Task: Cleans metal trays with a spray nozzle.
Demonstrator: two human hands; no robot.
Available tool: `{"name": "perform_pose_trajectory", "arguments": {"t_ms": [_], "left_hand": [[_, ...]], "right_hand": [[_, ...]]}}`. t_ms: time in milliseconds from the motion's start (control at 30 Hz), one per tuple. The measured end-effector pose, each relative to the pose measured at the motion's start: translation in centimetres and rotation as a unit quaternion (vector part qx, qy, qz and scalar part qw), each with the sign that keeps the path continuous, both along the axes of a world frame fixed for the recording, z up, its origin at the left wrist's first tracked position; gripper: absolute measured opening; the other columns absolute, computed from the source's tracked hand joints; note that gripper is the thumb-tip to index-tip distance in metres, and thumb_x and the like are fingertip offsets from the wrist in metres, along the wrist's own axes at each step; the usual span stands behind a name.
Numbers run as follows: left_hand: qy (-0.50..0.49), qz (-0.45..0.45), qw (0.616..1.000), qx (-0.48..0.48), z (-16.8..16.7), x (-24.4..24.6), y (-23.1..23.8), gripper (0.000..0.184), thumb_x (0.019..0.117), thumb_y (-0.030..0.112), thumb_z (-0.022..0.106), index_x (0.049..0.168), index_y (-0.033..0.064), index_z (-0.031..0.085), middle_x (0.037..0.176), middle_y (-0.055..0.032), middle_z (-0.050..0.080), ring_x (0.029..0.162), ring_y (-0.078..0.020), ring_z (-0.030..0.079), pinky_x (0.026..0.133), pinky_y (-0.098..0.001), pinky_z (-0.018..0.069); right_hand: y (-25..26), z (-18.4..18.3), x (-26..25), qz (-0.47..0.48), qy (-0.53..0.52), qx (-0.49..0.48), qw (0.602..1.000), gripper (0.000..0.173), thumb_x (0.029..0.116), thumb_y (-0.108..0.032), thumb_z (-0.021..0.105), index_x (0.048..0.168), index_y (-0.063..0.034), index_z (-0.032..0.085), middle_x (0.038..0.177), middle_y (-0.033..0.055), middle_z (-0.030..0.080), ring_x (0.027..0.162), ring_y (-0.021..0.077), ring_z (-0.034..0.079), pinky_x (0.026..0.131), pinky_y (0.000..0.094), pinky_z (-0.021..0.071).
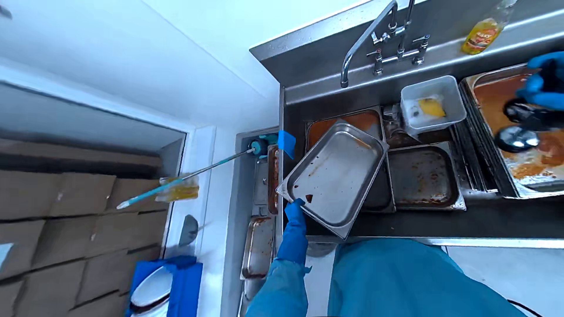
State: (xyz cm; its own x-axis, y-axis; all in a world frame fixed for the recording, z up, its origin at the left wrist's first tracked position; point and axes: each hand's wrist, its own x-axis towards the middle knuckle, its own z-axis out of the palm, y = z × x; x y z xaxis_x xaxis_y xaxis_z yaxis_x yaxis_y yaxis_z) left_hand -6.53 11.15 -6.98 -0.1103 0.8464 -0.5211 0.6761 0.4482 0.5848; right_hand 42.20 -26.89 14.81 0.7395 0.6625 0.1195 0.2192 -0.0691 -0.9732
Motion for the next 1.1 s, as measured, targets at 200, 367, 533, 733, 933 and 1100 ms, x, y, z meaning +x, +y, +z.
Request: {"name": "perform_pose_trajectory", "arguments": {"t_ms": [200, 367, 533, 733, 933, 1100], "left_hand": [[-0.052, -0.043, 0.998, 0.011, -1.0, 5.1, 3.6, 0.030, 0.0780, -0.001, 0.074, 0.105, -0.0095, 0.065, 0.097, -0.0264, 0.067, 0.088, -0.0380, 0.066, 0.074, -0.0579, 0.0552], [-0.024, -0.088, 0.996, 0.015, -0.3, 6.5, 5.8, 0.028, 0.0767, 0.002, 0.076, 0.102, -0.0069, 0.068, 0.098, -0.0255, 0.068, 0.091, -0.0389, 0.065, 0.077, -0.0600, 0.0526], [-0.024, -0.088, 0.995, 0.029, -0.9, 6.2, 7.8, 0.031, 0.0714, 0.005, 0.078, 0.099, -0.0046, 0.068, 0.095, -0.0249, 0.069, 0.088, -0.0399, 0.066, 0.072, -0.0619, 0.0536], [-0.004, -0.096, 0.995, 0.031, 0.0, 6.4, 8.6, 0.035, 0.0719, 0.007, 0.078, 0.102, -0.0052, 0.068, 0.101, -0.0267, 0.068, 0.096, -0.0428, 0.065, 0.077, -0.0648, 0.0519], [-0.043, -0.104, 0.992, 0.057, 0.5, 7.0, 8.0, 0.036, 0.0686, 0.006, 0.077, 0.102, -0.0029, 0.067, 0.099, -0.0249, 0.069, 0.091, -0.0412, 0.067, 0.071, -0.0638, 0.0541], [-0.029, -0.109, 0.991, 0.068, 2.8, 8.9, 6.9, 0.036, 0.0722, 0.005, 0.075, 0.106, -0.0050, 0.068, 0.105, -0.0268, 0.068, 0.099, -0.0427, 0.065, 0.079, -0.0654, 0.0525]], "right_hand": [[14.6, -1.6, -7.5, -0.113, 0.018, 0.218, 0.969, 0.017, 0.0998, -0.013, 0.060, 0.116, -0.0104, 0.059, 0.088, -0.0024, 0.062, 0.079, 0.0135, 0.063, 0.083, 0.0402, 0.0584], [24.9, -2.6, -13.6, -0.143, 0.100, 0.416, 0.893, 0.020, 0.1026, -0.011, 0.050, 0.084, -0.0119, 0.057, 0.058, -0.0021, 0.051, 0.054, 0.0155, 0.056, 0.071, 0.0453, 0.0594], [29.0, -3.9, -14.9, -0.147, 0.134, 0.487, 0.850, 0.029, 0.1022, -0.011, 0.046, 0.074, -0.0118, 0.051, 0.050, -0.0018, 0.043, 0.047, 0.0155, 0.050, 0.068, 0.0454, 0.0586], [30.4, -3.4, -16.7, -0.100, 0.156, 0.495, 0.849, 0.026, 0.1009, -0.010, 0.047, 0.075, -0.0110, 0.053, 0.052, -0.0014, 0.045, 0.048, 0.0159, 0.052, 0.070, 0.0472, 0.0594], [31.2, -2.3, -17.9, -0.064, 0.177, 0.524, 0.831, 0.028, 0.1001, -0.009, 0.047, 0.073, -0.0100, 0.052, 0.050, -0.0014, 0.044, 0.047, 0.0150, 0.050, 0.068, 0.0462, 0.0591], [30.6, -2.3, -18.2, -0.048, 0.197, 0.530, 0.823, 0.026, 0.0985, -0.009, 0.048, 0.072, -0.0094, 0.052, 0.051, -0.0008, 0.044, 0.047, 0.0150, 0.051, 0.068, 0.0458, 0.0588]]}}
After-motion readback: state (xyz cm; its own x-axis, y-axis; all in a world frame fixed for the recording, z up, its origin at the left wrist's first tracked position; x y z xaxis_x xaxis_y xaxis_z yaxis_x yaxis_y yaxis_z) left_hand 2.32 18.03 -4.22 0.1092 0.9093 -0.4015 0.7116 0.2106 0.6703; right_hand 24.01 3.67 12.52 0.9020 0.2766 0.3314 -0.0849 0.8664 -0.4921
